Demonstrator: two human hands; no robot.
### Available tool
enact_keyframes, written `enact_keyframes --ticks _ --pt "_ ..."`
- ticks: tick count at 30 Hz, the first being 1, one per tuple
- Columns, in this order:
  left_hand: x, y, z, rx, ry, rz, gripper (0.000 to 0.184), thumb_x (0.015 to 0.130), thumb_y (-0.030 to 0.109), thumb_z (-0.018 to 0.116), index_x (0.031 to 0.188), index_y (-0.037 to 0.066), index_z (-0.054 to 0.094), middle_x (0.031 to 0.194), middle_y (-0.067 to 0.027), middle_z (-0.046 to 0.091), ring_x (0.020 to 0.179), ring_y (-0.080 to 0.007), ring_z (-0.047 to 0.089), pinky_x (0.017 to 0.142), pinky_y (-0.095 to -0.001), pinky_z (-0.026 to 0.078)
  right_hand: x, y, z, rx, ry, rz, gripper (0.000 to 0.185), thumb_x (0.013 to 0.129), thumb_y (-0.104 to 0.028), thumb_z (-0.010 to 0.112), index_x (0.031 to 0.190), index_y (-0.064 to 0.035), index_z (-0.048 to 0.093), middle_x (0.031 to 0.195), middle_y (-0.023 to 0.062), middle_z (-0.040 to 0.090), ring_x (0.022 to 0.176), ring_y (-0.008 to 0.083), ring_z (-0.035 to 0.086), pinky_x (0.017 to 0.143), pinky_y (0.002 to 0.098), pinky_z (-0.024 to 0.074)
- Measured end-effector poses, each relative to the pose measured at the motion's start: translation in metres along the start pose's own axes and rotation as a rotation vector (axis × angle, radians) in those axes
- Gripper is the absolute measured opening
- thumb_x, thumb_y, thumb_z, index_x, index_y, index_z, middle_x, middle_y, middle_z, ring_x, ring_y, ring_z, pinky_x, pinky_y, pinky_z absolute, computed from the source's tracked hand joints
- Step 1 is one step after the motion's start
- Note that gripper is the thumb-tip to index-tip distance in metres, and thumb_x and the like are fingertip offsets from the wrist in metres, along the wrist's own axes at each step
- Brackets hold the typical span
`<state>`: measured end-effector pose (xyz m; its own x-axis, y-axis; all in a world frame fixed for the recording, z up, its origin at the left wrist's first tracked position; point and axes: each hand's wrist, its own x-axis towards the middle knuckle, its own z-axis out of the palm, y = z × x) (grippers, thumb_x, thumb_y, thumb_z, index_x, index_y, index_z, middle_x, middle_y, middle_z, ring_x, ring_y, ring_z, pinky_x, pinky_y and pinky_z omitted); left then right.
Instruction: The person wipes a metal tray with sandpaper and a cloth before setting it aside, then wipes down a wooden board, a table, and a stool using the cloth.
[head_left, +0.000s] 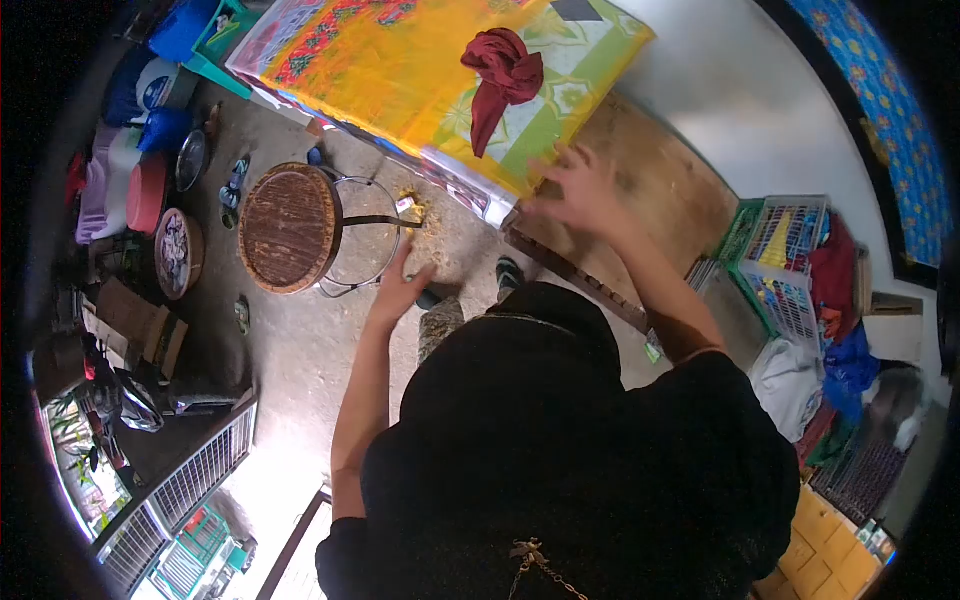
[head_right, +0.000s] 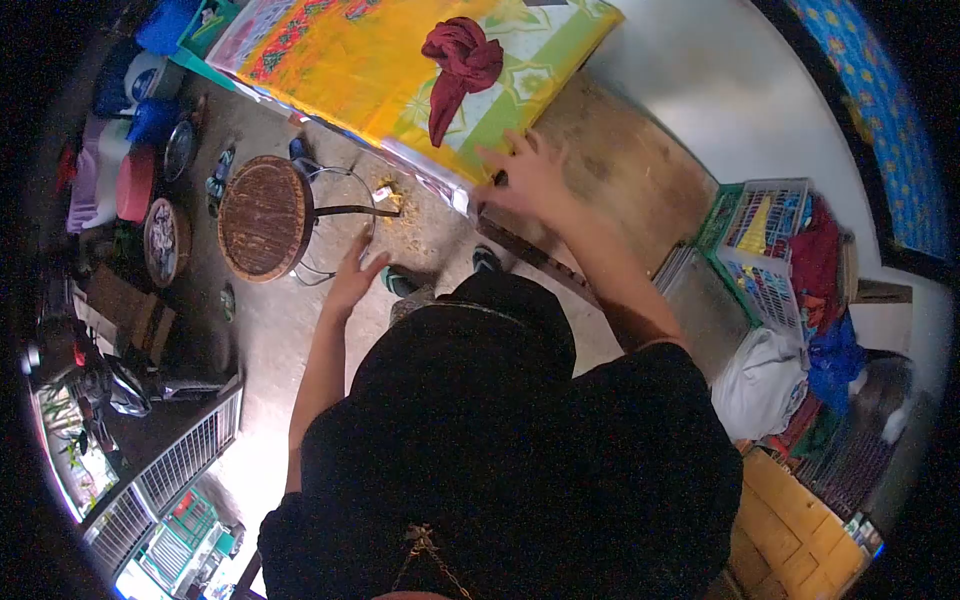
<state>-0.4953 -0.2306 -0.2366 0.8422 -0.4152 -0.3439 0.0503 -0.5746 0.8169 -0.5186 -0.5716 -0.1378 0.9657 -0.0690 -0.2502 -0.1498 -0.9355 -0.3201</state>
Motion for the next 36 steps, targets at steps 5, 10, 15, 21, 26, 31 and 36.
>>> enact_keyframes --ticks 5,10,15,21,26,31,36 --pt "0.012 0.046 0.045 0.177 -0.434 0.226 0.051 0.091 0.043 0.06 0.127 0.007 0.059 0.129 -0.0219 0.056 0.125 -0.0368 0.046 0.107 -0.0417 0.035 -0.055 0.028 0.05 0.099 -0.36 -0.011 0.057 0.08 -0.059 0.063 0.126 -0.0249 0.062 0.14 0.0114 0.048 0.134 0.0387 0.034 0.107 0.0664 0.0204" --pt "0.02 0.08 0.065 0.272 -0.783 0.172 0.046 0.092 0.043 0.058 0.118 0.005 0.062 0.124 -0.019 0.057 0.123 -0.0342 0.048 0.104 -0.0421 0.037 -0.084 0.034 0.063 0.16 -0.488 -0.03 0.052 0.081 -0.055 0.065 0.118 -0.0171 0.065 0.133 0.0147 0.052 0.13 0.038 0.038 0.104 0.0601 0.03" --pt "0.007 0.113 0.062 0.17 -0.503 0.444 0.036 0.081 0.039 0.07 0.106 0.013 0.067 0.128 -0.0142 0.055 0.126 -0.036 0.046 0.103 -0.0445 0.038 -0.114 0.05 0.045 0.29 -0.383 0.045 0.048 0.08 -0.054 0.066 0.105 -0.0129 0.067 0.122 0.0139 0.056 0.121 0.0359 0.045 0.099 0.0554 0.0363" --pt "0.006 0.126 0.07 0.351 -0.543 0.656 0.027 0.077 0.037 0.074 0.1 0.024 0.069 0.127 -0.0086 0.056 0.135 -0.0373 0.036 0.107 -0.0513 0.033 -0.145 0.043 -0.004 0.172 -0.603 -0.081 0.046 0.077 -0.052 0.071 0.1 -0.0115 0.067 0.117 0.0124 0.058 0.119 0.0343 0.048 0.095 0.0518 0.0417" --pt "0.007 0.143 0.085 0.371 -0.618 0.807 0.025 0.076 0.034 0.072 0.099 0.026 0.07 0.132 -0.0084 0.052 0.14 -0.037 0.028 0.109 -0.0604 0.026 -0.155 0.024 -0.012 0.078 -0.503 -0.067 0.036 0.076 -0.042 0.07 0.091 -0.0103 0.068 0.111 0.009 0.06 0.117 0.0312 0.049 0.093 0.0477 0.0436" --pt "0.004 0.173 0.098 0.643 -0.716 0.961 0.022 0.081 0.032 0.065 0.101 0.029 0.071 0.137 -0.008 0.048 0.143 -0.0363 0.023 0.11 -0.0666 0.017 -0.156 0.019 -0.011 -0.011 -0.394 -0.044 0.019 0.072 -0.026 0.068 0.08 -0.0091 0.066 0.104 0.0064 0.063 0.105 0.0303 0.055 0.087 0.0444 0.0457" --pt "0.002 0.175 0.102 0.645 -0.664 1.128 0.02 0.085 0.029 0.058 0.097 0.029 0.074 0.142 -0.0064 0.046 0.144 -0.0328 0.023 0.11 -0.0679 0.014 -0.16 0.028 -0.001 0.088 -0.261 -0.017 0.021 0.073 -0.028 0.067 0.079 -0.0077 0.066 0.099 0.008 0.063 0.099 0.031 0.058 0.082 0.0428 0.0491"
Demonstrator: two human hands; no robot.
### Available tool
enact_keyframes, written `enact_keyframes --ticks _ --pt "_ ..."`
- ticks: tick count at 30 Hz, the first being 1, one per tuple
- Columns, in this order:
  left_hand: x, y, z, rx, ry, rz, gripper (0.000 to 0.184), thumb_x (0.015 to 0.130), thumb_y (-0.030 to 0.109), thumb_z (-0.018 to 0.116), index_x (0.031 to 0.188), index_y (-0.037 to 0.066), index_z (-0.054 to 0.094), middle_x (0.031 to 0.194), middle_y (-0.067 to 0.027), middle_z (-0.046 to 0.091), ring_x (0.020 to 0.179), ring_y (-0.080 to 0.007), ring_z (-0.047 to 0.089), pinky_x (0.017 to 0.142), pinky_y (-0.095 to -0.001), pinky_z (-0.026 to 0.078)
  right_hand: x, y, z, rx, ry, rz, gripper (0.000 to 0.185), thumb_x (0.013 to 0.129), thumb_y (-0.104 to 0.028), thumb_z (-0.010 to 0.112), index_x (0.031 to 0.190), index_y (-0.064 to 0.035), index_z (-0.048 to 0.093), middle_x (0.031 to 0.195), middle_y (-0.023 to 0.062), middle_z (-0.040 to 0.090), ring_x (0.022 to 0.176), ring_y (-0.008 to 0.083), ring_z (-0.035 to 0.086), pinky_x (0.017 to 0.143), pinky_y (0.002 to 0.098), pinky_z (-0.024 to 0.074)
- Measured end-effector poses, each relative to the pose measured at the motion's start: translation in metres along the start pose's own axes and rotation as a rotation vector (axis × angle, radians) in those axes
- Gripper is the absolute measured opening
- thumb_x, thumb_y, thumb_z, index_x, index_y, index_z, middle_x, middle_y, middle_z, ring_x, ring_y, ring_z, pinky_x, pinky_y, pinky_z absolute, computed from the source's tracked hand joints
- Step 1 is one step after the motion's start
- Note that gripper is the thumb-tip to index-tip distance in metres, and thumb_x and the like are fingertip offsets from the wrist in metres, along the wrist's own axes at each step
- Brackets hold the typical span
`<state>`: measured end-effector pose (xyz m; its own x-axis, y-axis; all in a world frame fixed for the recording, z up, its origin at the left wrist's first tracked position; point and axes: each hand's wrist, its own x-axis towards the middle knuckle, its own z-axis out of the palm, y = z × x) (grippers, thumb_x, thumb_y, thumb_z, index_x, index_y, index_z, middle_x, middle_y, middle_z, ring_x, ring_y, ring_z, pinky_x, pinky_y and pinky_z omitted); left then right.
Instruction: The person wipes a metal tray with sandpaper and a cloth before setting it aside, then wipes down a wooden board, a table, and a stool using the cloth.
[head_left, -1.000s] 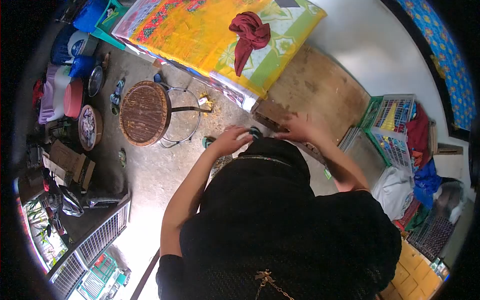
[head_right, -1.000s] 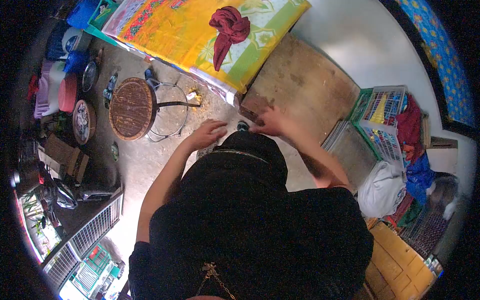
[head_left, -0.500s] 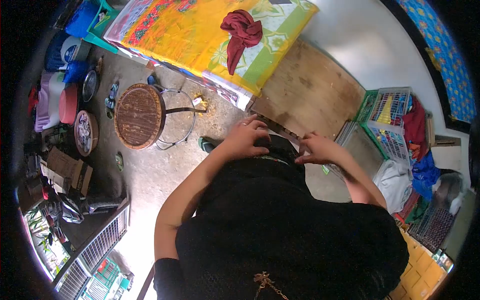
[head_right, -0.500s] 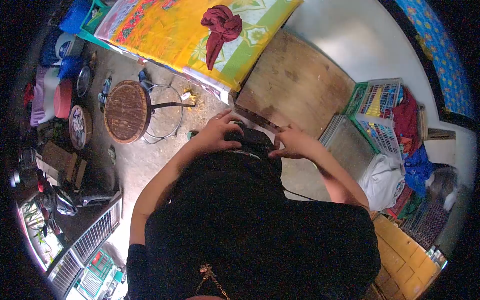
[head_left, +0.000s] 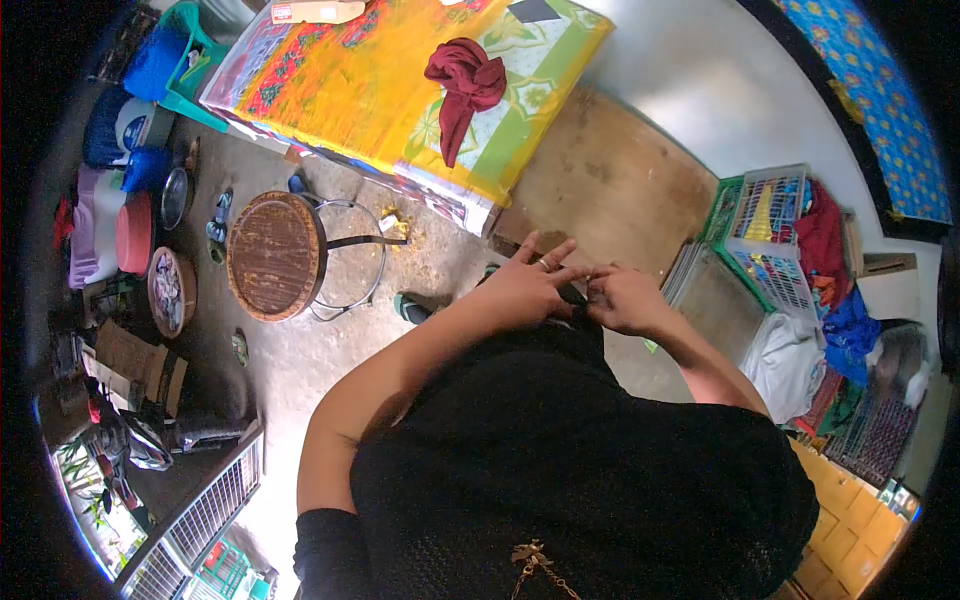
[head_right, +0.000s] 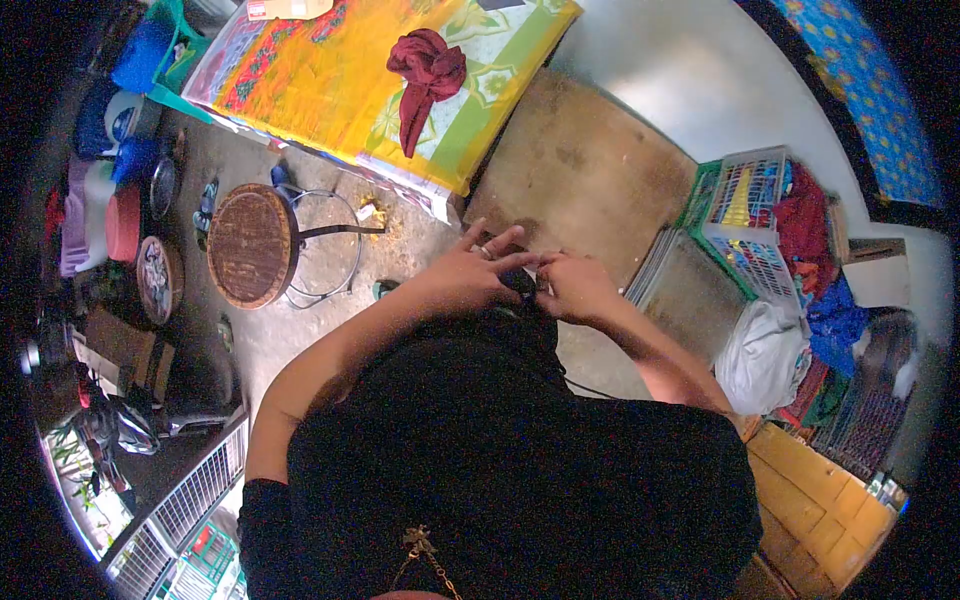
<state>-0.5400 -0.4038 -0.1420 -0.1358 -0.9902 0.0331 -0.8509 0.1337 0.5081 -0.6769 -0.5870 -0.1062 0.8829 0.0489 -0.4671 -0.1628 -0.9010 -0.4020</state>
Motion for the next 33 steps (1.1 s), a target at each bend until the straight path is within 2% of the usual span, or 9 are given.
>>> enact_keyframes --ticks 4,7,10,13,16,19,22,25,33 --pt "0.005 0.011 -0.022 0.199 -0.124 -0.011 0.021 0.083 0.026 0.057 0.091 0.022 0.076 0.139 -0.007 0.049 0.144 -0.0303 0.026 0.111 -0.067 0.011 -0.002 -0.002 -0.001 0.027 0.09 -0.016 0.021 0.074 -0.027 0.066 0.081 -0.0073 0.065 0.097 0.0078 0.063 0.098 0.0302 0.059 0.081 0.0429 0.0497" --pt "0.003 0.015 -0.027 0.23 -0.139 -0.058 0.02 0.081 0.023 0.058 0.086 0.016 0.075 0.135 -0.0083 0.053 0.142 -0.0299 0.028 0.112 -0.0664 0.01 -0.003 -0.008 -0.01 -0.002 -0.004 0.058 0.036 0.077 -0.032 0.064 0.105 -0.0094 0.068 0.109 0.0079 0.063 0.106 0.0293 0.059 0.088 0.0451 0.0495" --pt "-0.009 0.018 -0.039 0.211 -0.183 -0.2 0.019 0.08 0.019 0.058 0.083 0.012 0.075 0.132 -0.0097 0.055 0.141 -0.0299 0.031 0.112 -0.0661 0.012 -0.003 -0.008 -0.013 -0.015 -0.014 0.086 0.035 0.077 -0.032 0.064 0.103 -0.0084 0.067 0.107 0.0087 0.064 0.105 0.0291 0.059 0.086 0.0448 0.0497" --pt "-0.014 0.013 -0.032 0.164 -0.241 -0.278 0.017 0.08 0.022 0.058 0.087 0.016 0.073 0.138 -0.0081 0.05 0.145 -0.0325 0.021 0.112 -0.0665 0.009 -0.001 -0.016 -0.015 -0.022 -0.025 0.12 0.032 0.077 -0.032 0.064 0.099 -0.0093 0.067 0.111 0.0086 0.062 0.107 0.0287 0.058 0.086 0.045 0.0492" --pt "-0.01 0.007 -0.033 0.116 -0.259 -0.309 0.02 0.079 0.022 0.061 0.095 0.019 0.073 0.143 -0.007 0.045 0.145 -0.0332 0.02 0.112 -0.0655 0.015 -0.003 -0.021 0.001 -0.074 0.22 0.008 0.021 0.072 -0.027 0.067 0.082 -0.0095 0.063 0.102 0.0064 0.058 0.099 0.0278 0.059 0.081 0.0439 0.0485" --pt "-0.014 -0.002 -0.02 -0.022 -0.109 -0.284 0.029 0.078 0.023 0.063 0.106 0.023 0.071 0.147 -0.0056 0.039 0.144 -0.0338 0.021 0.111 -0.064 0.02 0.0 -0.017 0.002 -0.03 0.2 -0.078 0.019 0.074 -0.026 0.067 0.082 -0.0106 0.062 0.113 0.0045 0.056 0.109 0.0267 0.056 0.087 0.047 0.0459" --pt "-0.016 -0.004 -0.01 -0.062 -0.005 -0.242 0.033 0.08 0.021 0.057 0.11 0.025 0.07 0.145 -0.0092 0.042 0.141 -0.0337 0.028 0.111 -0.0617 0.022 -0.001 -0.013 0.017 -0.232 0.303 -0.335 0.014 0.078 -0.024 0.064 0.084 -0.0114 0.065 0.121 0.0046 0.055 0.122 0.027 0.049 0.097 0.0502 0.0405" --pt "-0.016 -0.005 -0.006 -0.043 0.002 -0.249 0.036 0.081 0.022 0.057 0.115 0.026 0.069 0.147 -0.008 0.041 0.141 -0.0338 0.028 0.111 -0.0613 0.023 -0.007 -0.026 0.021 -0.406 0.284 -0.192 0.016 0.079 -0.023 0.061 0.089 -0.0137 0.069 0.13 0.006 0.05 0.131 0.0285 0.04 0.104 0.0518 0.0344" --pt "-0.008 -0.007 0.011 0.078 -0.043 -0.165 0.044 0.075 0.032 0.07 0.119 0.029 0.067 0.151 -0.0039 0.034 0.142 -0.0336 0.024 0.111 -0.0619 0.022 0.008 -0.027 0.03 -0.738 0.054 -0.24 0.029 0.08 -0.031 0.058 0.098 -0.0152 0.074 0.138 0.012 0.049 0.141 0.0317 0.024 0.112 0.0617 0.0189"
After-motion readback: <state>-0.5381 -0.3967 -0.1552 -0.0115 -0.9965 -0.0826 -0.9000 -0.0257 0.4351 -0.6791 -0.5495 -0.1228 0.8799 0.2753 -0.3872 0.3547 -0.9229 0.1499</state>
